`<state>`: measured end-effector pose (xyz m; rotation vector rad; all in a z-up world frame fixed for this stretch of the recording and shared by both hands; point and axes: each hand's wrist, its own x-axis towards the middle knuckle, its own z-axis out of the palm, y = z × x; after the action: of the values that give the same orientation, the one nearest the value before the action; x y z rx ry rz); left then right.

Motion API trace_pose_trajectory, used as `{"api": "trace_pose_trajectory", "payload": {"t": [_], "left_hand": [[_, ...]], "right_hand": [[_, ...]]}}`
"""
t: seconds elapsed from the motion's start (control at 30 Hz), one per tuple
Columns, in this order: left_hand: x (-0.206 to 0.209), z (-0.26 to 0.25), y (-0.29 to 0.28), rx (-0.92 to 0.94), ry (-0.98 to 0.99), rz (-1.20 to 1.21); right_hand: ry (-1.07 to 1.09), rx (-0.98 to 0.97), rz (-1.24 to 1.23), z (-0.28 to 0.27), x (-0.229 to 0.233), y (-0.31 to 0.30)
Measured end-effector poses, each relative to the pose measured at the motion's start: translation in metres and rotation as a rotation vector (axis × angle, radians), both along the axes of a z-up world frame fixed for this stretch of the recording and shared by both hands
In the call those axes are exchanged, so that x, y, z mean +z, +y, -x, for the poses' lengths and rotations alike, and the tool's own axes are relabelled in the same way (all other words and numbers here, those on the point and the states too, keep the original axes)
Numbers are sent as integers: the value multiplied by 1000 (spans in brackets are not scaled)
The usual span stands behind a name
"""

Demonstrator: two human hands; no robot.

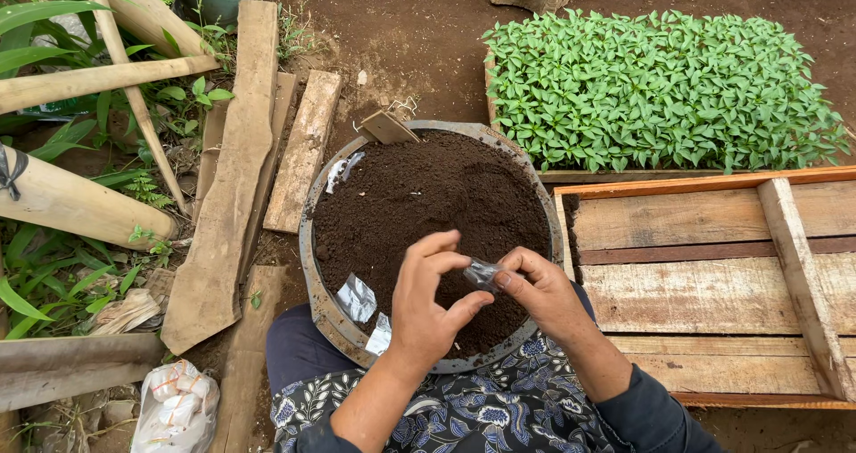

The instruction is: The person scoops soil from a large basin and fills small transparent plastic seedling pouches by hand. They then place the filled pouches into a wooden tray next to them.

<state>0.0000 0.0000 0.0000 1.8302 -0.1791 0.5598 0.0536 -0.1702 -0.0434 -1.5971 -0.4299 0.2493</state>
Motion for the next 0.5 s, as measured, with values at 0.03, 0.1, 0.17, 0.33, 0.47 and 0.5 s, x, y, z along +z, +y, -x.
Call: {"api": "trace_pose_trajectory", "payload": {"t": [0.03, 0.1, 0.17, 0.33, 0.47, 0.5], "left_hand": [[0, -2, 0, 2, 1, -1], [-1, -7, 1, -169, 320, 165], [-17, -12, -2, -167, 348, 195], [-12, -11, -1, -140, 380, 146], [-10, -10, 1, -145, 308, -36], [-10, -9, 0, -143, 281, -76]], "right_hand": [[1, 2, -1, 0, 1, -1], [-30, 14, 38, -1, 3, -1], [-42, 30, 60, -1, 7, 0], [-61, 22, 142, 2, 24, 5], [-22, 43, 33, 2, 7, 3], [19, 35, -30, 2, -2, 1]]}}
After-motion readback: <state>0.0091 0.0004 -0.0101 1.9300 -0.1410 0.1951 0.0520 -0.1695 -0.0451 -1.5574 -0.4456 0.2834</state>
